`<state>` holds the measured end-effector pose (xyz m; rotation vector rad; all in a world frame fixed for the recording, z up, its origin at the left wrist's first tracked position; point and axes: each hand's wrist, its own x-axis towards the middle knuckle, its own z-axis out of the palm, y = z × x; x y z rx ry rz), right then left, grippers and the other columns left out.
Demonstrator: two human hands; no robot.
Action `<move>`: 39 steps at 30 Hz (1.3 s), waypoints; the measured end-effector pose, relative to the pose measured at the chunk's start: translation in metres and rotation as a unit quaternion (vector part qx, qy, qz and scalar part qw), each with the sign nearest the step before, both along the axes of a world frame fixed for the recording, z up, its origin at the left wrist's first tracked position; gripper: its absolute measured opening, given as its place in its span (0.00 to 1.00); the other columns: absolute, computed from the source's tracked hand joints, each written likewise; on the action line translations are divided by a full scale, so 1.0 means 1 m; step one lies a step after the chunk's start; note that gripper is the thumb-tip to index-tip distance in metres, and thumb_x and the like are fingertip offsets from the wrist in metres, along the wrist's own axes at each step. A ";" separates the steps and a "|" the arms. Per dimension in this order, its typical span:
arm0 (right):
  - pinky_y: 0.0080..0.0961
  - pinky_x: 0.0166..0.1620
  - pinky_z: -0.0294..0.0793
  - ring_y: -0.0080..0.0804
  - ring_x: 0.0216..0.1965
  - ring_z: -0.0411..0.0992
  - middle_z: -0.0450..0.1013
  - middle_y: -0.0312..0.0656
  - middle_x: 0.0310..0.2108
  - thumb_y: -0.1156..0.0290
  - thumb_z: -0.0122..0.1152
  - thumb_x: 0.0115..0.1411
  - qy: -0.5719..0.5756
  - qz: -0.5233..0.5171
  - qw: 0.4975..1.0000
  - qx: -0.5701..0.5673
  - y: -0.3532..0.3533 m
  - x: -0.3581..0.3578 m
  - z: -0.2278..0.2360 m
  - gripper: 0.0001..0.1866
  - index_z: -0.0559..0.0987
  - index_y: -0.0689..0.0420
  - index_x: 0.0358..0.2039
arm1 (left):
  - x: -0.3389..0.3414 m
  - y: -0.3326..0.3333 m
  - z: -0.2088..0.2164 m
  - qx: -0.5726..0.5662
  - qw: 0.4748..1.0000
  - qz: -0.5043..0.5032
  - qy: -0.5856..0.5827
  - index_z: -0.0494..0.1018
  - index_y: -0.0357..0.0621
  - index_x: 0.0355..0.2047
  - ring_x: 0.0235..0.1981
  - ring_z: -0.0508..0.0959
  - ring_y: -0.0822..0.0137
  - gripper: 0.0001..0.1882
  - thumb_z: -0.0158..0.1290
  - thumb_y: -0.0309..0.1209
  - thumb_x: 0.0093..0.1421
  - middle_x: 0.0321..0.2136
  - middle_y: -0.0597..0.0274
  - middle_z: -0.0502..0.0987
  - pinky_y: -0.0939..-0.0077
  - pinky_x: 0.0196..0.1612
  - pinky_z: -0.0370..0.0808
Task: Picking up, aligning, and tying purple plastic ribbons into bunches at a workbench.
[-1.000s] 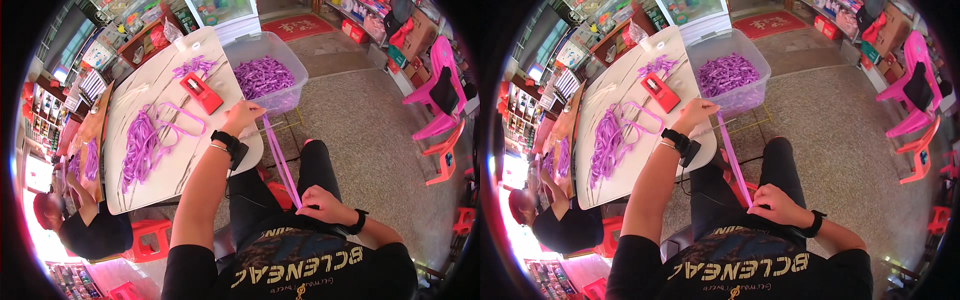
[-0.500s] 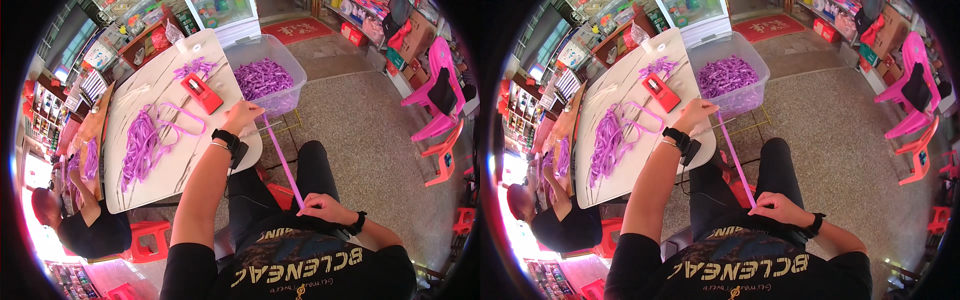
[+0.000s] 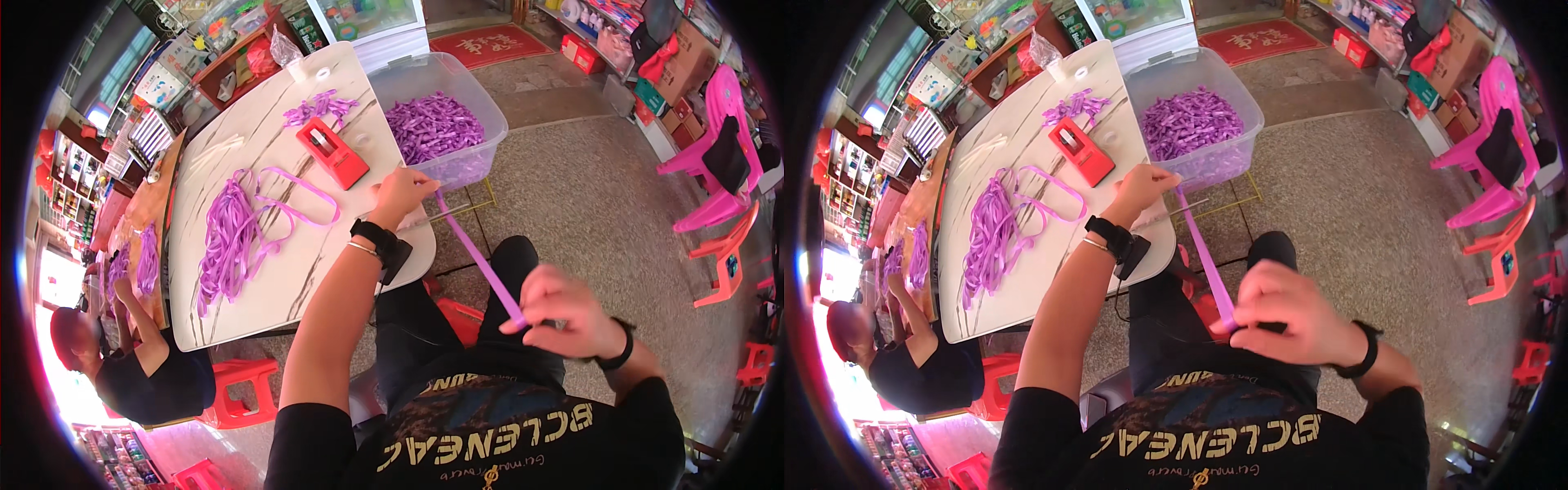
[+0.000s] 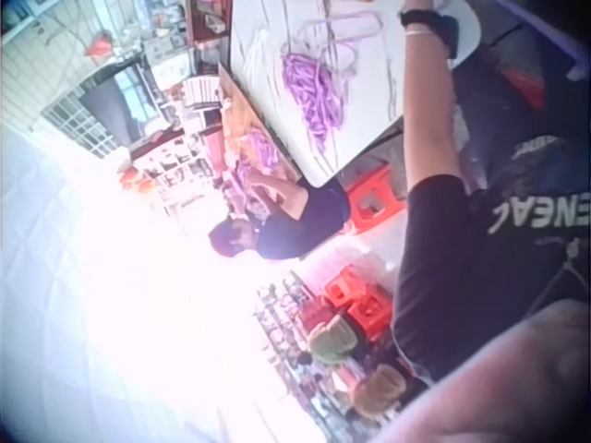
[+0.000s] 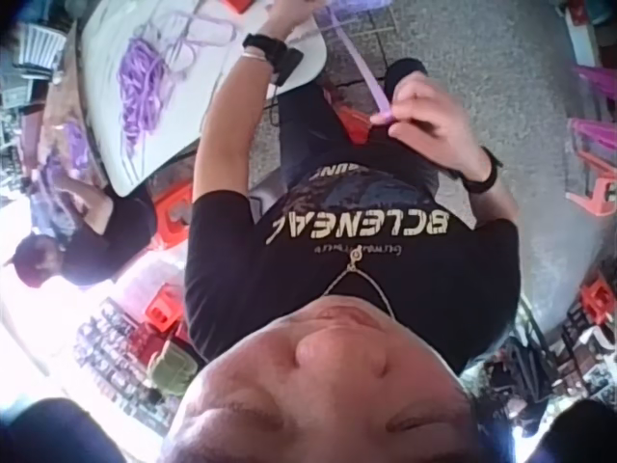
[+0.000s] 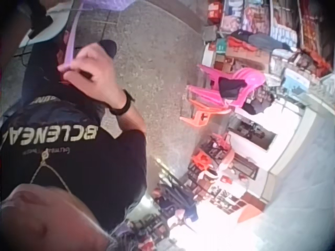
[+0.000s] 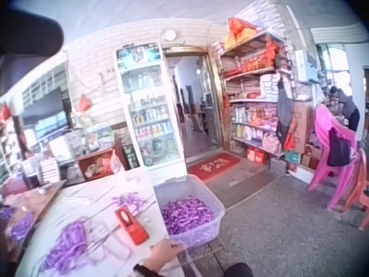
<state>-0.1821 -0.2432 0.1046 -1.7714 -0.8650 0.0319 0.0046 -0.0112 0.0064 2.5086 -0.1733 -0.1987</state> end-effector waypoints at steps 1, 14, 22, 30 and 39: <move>0.23 0.32 0.62 0.29 0.27 0.62 0.62 0.33 0.21 0.74 0.61 0.44 -0.029 0.004 1.000 0.007 0.002 0.014 0.009 0.07 0.79 0.56 0.27 | 0.001 0.001 -0.004 0.000 1.000 0.002 0.001 0.78 0.53 0.25 0.28 0.74 0.68 0.14 0.55 0.47 0.44 0.24 0.68 0.77 0.66 0.35 0.55; 0.09 0.25 0.55 0.12 0.21 0.54 0.59 0.26 0.20 0.66 0.45 0.60 0.121 0.052 0.984 0.117 0.065 0.267 0.013 0.15 0.74 0.61 0.42 | -0.007 -0.002 0.004 -0.005 0.999 0.011 -0.040 0.78 0.55 0.22 0.24 0.74 0.65 0.09 0.55 0.43 0.44 0.18 0.66 0.74 0.65 0.33 0.56; 0.07 0.19 0.48 0.09 0.17 0.51 0.57 0.22 0.18 0.63 0.46 0.60 0.305 0.045 0.945 0.109 0.092 0.343 -0.090 0.14 0.75 0.55 0.40 | -0.005 -0.001 0.007 -0.063 0.997 0.038 -0.003 0.75 0.47 0.22 0.21 0.72 0.64 0.08 0.51 0.37 0.49 0.15 0.64 0.71 0.67 0.32 0.56; 0.12 0.14 0.46 0.12 0.14 0.53 0.62 0.26 0.19 0.58 0.49 0.57 0.417 -0.038 0.908 0.024 0.091 0.336 -0.186 0.13 0.76 0.52 0.32 | -0.007 -0.001 0.013 -0.069 0.997 0.032 -0.034 0.74 0.46 0.25 0.17 0.67 0.73 0.09 0.50 0.37 0.52 0.12 0.69 0.66 0.74 0.29 0.60; 0.13 0.12 0.47 0.13 0.10 0.52 0.61 0.28 0.15 0.62 0.48 0.57 0.552 0.005 0.834 -0.013 0.049 0.222 -0.277 0.12 0.75 0.52 0.38 | -0.005 0.000 0.006 -0.031 0.999 -0.018 -0.023 0.77 0.51 0.27 0.18 0.66 0.75 0.10 0.54 0.41 0.49 0.15 0.72 0.66 0.74 0.28 0.57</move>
